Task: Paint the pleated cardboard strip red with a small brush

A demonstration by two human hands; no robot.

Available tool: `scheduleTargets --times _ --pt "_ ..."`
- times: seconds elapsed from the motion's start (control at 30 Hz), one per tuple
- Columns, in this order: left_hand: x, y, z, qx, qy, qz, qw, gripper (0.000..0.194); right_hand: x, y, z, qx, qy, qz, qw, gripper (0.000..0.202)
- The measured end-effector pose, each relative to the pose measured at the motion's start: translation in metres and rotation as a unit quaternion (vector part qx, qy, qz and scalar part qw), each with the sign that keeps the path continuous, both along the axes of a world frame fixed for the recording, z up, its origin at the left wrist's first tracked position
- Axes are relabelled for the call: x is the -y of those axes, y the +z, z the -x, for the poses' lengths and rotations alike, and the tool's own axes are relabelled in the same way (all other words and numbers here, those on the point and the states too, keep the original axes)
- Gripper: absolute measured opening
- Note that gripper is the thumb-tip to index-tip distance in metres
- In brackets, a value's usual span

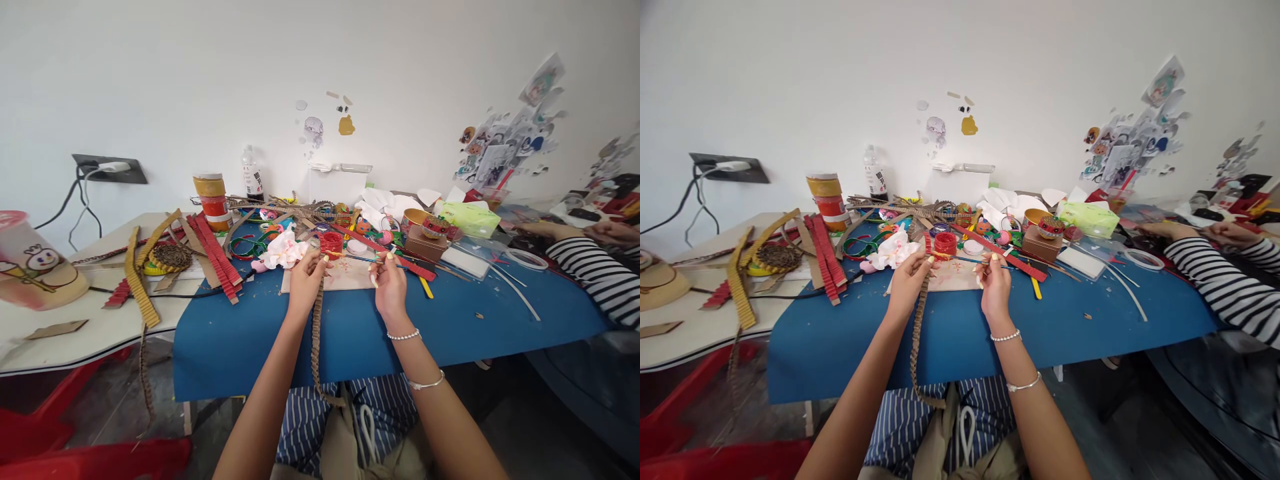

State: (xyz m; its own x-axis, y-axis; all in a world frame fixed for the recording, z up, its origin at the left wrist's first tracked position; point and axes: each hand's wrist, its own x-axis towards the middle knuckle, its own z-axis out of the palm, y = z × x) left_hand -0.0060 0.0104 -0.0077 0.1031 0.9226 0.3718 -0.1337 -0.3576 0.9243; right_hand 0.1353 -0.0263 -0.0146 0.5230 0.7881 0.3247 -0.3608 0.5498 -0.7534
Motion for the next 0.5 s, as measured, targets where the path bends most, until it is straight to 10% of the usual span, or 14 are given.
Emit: scheduleTargets --times 0.5 --pt "-0.0004 0.0004 0.0012 0.001 -0.007 -0.026 1.000 0.027 0.0009 0.0005 -0.0008 0.011 -0.001 -0.005 1.000 0.021"
